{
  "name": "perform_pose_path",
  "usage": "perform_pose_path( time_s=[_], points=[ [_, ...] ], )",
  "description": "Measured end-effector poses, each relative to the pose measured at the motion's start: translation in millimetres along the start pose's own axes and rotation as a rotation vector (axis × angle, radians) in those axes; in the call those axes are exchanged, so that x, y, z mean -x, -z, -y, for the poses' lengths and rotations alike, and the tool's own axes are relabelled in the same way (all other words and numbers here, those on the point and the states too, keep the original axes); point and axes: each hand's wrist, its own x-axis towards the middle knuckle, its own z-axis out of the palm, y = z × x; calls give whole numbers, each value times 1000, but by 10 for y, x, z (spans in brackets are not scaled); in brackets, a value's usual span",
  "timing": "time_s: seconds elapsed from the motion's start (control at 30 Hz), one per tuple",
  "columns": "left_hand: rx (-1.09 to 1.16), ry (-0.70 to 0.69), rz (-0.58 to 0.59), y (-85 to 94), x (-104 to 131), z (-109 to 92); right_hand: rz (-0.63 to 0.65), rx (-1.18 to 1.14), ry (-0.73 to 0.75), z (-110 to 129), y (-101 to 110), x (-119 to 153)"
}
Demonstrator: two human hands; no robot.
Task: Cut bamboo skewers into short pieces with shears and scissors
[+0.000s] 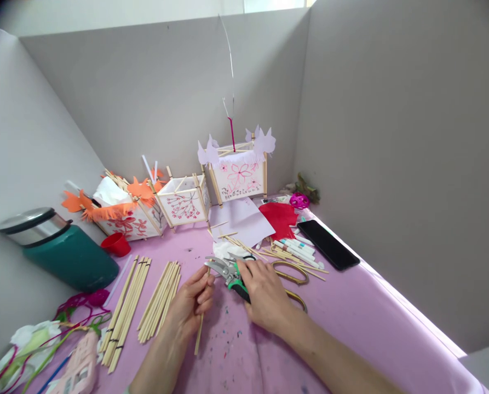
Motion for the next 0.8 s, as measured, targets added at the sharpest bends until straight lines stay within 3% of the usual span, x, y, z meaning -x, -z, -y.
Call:
perform_pose_path(
  time_s=[0.37,0.8],
  points=[
    [-52,-38,-2,-5,13,-26,-51,-31,47,-18,18,-20],
    [-68,4,-21,4,24,-14,18,-20,3,-15,8,2]
  ],
)
